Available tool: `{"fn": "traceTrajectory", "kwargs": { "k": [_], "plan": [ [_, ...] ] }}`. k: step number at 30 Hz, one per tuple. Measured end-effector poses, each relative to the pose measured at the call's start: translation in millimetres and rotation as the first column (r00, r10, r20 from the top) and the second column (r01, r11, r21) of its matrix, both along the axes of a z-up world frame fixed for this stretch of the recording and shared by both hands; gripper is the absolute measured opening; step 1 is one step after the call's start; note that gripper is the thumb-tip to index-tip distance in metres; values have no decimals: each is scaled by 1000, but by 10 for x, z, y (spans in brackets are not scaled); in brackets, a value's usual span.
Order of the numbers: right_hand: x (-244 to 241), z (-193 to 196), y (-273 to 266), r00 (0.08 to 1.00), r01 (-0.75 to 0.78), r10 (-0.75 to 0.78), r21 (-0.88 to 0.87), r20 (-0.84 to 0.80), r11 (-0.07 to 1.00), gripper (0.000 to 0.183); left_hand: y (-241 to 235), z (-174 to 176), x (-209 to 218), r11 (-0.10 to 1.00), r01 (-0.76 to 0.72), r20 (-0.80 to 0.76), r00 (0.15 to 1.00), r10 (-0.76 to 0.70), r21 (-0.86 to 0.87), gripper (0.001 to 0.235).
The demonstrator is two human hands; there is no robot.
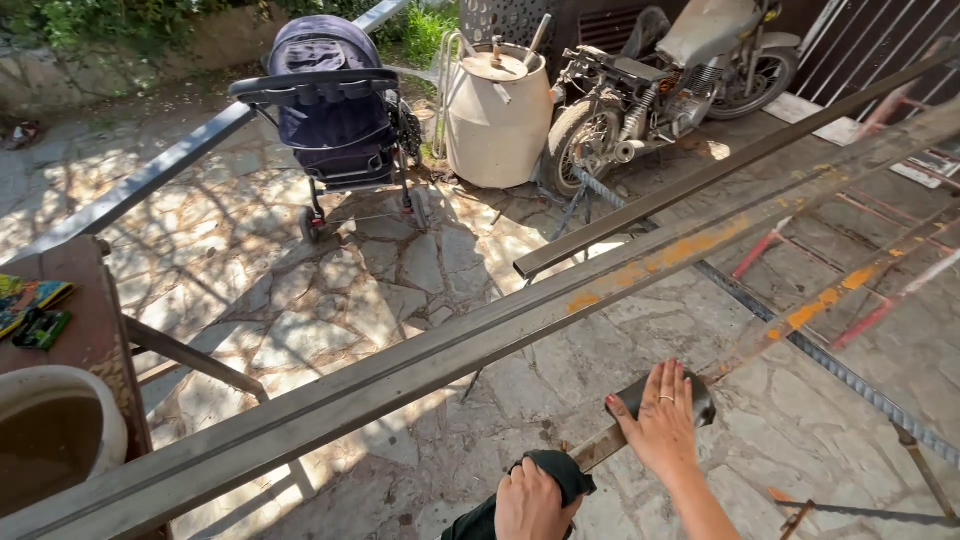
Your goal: Sanding long metal bars using a sanding block on a wooden table in an outdoor area.
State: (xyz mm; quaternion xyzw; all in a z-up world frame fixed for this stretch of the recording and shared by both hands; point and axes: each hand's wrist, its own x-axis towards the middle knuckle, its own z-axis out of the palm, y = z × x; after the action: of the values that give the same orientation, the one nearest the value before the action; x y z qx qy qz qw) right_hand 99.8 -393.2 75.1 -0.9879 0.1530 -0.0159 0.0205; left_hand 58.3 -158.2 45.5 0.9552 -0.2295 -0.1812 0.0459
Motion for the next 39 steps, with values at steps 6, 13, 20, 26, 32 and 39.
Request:
{"fn": "traceTrajectory", "kwargs": {
  "k": [6,13,20,26,32,39],
  "plan": [
    [219,152,-655,981,196,-194,134,-27,972,116,-23,-39,-35,999,-20,30,999,21,-36,77],
    [-227,-109,126,998,-49,54,-112,43,992,109,34,107,-64,999,-9,53,999,11,-36,72],
    [-223,21,-90,998,-24,21,47,66,999,114,10,-16,-17,999,-35,45,998,35,-8,76],
    [-566,-39,361,967,-220,224,-41,119,975,119,54,86,-83,998,-52,50,997,53,-37,69],
    [-431,14,-53,965,-261,261,22,18,965,119,21,-180,56,998,-48,35,998,46,35,78],
    [-502,165,59,871,-491,491,-8,-13,871,126,79,-52,-5,992,-101,76,991,106,-74,83]
  ]
}}
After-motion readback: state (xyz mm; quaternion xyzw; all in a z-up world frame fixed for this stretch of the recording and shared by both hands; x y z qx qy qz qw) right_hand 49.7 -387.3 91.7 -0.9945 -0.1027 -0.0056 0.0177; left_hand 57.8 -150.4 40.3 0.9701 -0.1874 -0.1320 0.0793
